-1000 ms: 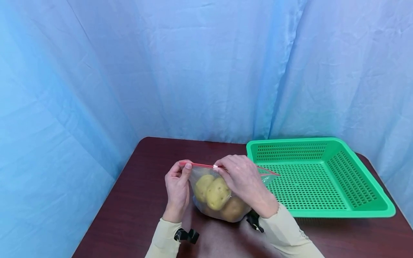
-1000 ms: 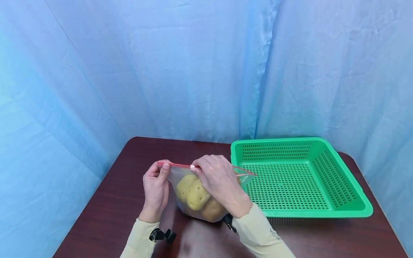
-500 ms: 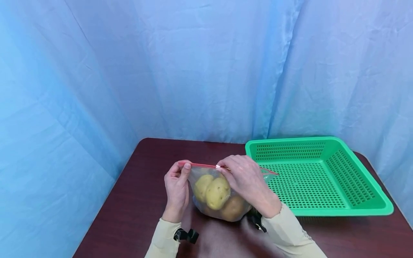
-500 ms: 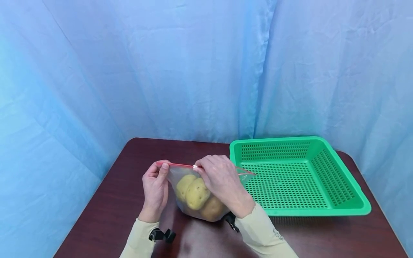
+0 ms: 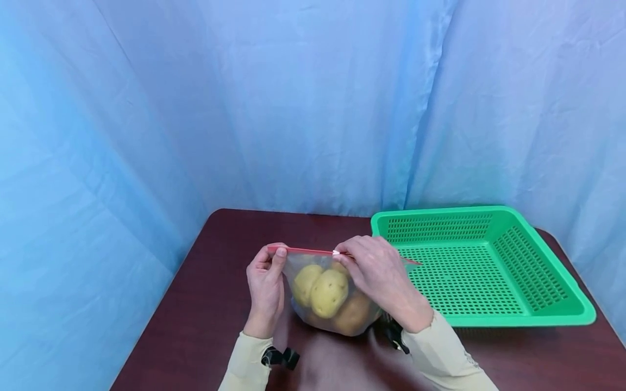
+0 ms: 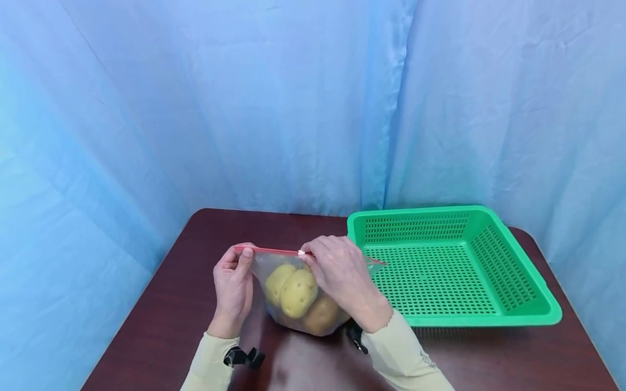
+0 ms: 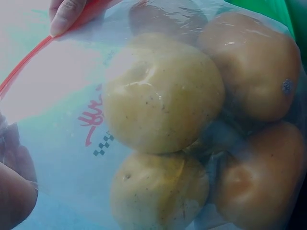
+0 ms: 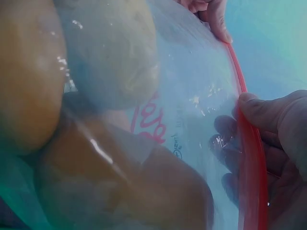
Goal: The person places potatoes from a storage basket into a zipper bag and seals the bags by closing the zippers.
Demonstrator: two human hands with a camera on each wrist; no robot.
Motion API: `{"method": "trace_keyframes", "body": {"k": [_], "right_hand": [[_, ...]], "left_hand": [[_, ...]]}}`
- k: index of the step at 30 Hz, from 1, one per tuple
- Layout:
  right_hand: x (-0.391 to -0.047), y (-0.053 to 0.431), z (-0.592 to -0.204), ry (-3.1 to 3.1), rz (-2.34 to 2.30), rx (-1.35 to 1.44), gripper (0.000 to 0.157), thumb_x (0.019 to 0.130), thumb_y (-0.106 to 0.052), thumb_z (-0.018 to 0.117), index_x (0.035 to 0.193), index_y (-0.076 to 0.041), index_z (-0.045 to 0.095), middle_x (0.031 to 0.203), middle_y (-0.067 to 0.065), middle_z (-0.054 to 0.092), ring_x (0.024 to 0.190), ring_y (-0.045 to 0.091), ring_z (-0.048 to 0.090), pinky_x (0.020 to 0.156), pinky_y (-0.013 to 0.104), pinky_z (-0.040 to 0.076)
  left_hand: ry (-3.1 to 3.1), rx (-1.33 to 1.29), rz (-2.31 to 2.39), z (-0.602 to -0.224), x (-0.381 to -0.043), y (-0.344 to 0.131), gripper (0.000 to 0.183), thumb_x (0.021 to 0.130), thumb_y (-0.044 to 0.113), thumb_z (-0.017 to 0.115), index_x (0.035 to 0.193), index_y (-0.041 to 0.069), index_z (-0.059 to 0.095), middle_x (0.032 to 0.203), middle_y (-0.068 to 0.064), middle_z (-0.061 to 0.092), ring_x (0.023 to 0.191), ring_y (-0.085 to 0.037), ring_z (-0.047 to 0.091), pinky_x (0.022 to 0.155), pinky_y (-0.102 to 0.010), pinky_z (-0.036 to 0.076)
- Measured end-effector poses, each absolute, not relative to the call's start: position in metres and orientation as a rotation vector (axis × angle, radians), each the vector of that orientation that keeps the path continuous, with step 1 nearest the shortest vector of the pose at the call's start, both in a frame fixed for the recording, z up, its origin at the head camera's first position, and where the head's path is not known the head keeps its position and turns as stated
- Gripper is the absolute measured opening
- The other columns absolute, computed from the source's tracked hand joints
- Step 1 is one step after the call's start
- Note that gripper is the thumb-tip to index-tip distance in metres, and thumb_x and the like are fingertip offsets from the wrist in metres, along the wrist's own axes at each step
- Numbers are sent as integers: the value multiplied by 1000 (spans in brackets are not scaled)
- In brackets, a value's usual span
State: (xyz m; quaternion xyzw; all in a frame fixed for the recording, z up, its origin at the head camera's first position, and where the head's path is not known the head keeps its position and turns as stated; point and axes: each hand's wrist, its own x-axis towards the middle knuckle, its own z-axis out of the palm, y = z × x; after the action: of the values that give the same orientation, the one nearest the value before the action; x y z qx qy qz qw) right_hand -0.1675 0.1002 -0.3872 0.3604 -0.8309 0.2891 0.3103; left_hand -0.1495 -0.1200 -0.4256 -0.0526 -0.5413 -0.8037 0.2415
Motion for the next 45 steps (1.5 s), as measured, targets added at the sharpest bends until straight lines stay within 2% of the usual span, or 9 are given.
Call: {"method": "trace_keyframes", "body": {"k": [6, 7, 18, 26, 31, 38, 45], "right_hand": [[-167, 102, -388, -2190, 769, 951, 14, 86, -15, 85, 94, -13, 73, 87, -6, 72, 79, 14, 67, 70, 37, 52], [-167, 102, -388, -2189, 769, 950, 14, 86, -14, 85, 94, -13, 73, 87, -6, 72, 79, 14, 67, 70, 37, 53], [-168, 108, -391, -2183, 755, 934, 16, 85, -14, 86, 94, -13, 72, 87, -5, 72, 79, 15, 67, 74, 40, 54], [-166, 113, -394, -2175, 758, 939, 14, 86, -13, 84, 94, -12, 72, 87, -5, 72, 77, 13, 66, 71, 39, 53], [-165, 115, -395, -2167, 751, 937, 16, 85, -13, 84, 95, -12, 72, 88, -5, 72, 78, 14, 67, 70, 39, 53], [-164, 116, -396, -2137, 747, 943, 15, 85, -13, 83, 95, -11, 72, 88, -4, 72, 78, 15, 68, 69, 39, 53], [-165, 119, -394, -2108, 763, 949, 17, 83, -10, 84, 95, -10, 72, 88, -3, 72, 77, 15, 67, 68, 40, 54]], "left_hand": [[-1480, -146, -2198, -425, -149, -120, 11, 100, -1, 64, 98, 5, 73, 94, 0, 72, 91, -13, 63, 82, -24, 52], [-1478, -146, -2199, -425, -149, -121, 15, 100, -1, 64, 98, 10, 74, 94, 0, 72, 91, -13, 63, 82, -24, 52], [-1465, -152, -2210, -425, -151, -120, 15, 100, -2, 64, 97, 9, 73, 94, 0, 72, 90, -12, 63, 81, -23, 52], [-1459, -154, -2210, -428, -150, -119, 11, 100, -3, 63, 97, 3, 72, 94, 0, 72, 89, -11, 62, 79, -23, 51], [-1453, -161, -2211, -429, -150, -119, 7, 100, -3, 63, 100, -8, 68, 94, -1, 72, 89, -13, 63, 79, -24, 52], [-1464, -156, -2207, -430, -149, -120, 10, 100, -3, 63, 99, 2, 72, 95, -1, 72, 91, -13, 63, 82, -25, 52], [-1460, -170, -2209, -428, -149, -121, 12, 101, -2, 63, 99, 5, 72, 95, -1, 72, 91, -12, 63, 81, -23, 52]]}}
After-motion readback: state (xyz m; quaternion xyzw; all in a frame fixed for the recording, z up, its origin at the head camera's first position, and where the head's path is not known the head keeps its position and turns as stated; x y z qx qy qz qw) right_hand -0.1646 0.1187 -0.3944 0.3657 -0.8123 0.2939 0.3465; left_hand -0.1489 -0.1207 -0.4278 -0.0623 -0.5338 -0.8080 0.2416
